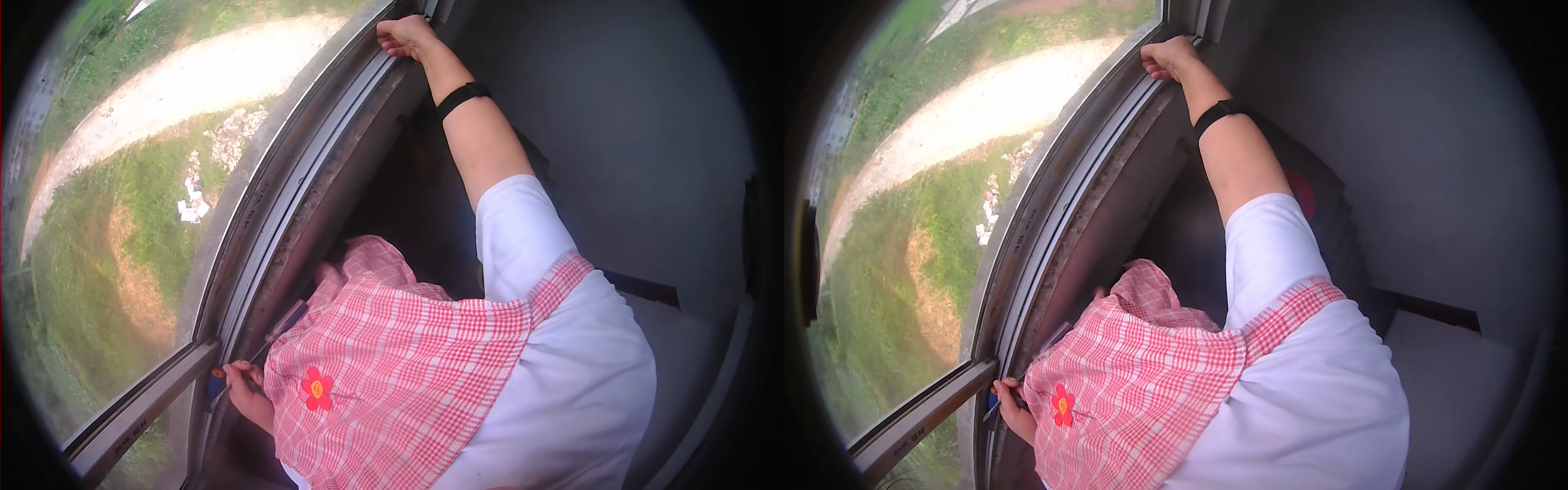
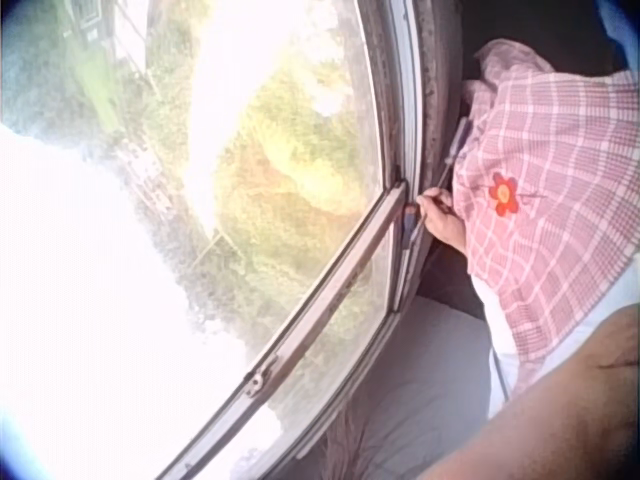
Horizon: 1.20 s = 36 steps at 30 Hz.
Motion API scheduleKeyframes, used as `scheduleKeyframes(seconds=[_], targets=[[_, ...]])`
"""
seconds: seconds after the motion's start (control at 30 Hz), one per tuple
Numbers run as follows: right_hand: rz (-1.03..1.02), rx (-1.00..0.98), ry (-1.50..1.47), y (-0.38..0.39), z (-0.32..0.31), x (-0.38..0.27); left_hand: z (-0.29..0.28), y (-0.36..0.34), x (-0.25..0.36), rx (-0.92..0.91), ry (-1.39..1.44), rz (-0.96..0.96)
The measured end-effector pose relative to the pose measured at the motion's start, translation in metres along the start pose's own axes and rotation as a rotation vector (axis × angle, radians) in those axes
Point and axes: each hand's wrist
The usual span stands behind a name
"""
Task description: Repairing and cleaning a window frame using a screwdriver and a cloth.
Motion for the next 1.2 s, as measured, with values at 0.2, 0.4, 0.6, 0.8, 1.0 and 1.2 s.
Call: scheduleKeyframes(seconds=[0.2, 0.4, 0.6, 0.8, 1.0, 1.2], targets=[[0.025, -0.037, 0.282, 0.008, -0.008, -0.001, -0.002, 0.001, -0.002, -0.031, -0.005, 0.015], [0.055, -0.285, -0.165, 0.02, -0.026, 0.004, -0.003, 0.002, 0.0, 0.002, 0.011, 0.001], [0.088, -0.202, -0.147, 0.005, -0.02, 0.0, -0.003, 0.002, 0.0, -0.025, -0.034, 0.015], [0.074, -0.101, -0.104, 0.004, -0.002, -0.002, 0.0, 0.002, 0.004, -0.033, -0.036, 0.023], [0.037, -0.04, 0.142, 0.006, -0.01, -0.003, 0.003, 0.002, 0.004, -0.031, -0.026, 0.036], [0.082, -0.006, 0.286, 0.014, -0.028, 0.003, 0.0, 0.002, 0.002, -0.032, 0.029, 0.028]])
Point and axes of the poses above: each hand's wrist, its own y-axis away from the middle knuckle, its own z-axis out of the palm, x = y × z, and after that the axes turned 8 degrees about -x, right-handed
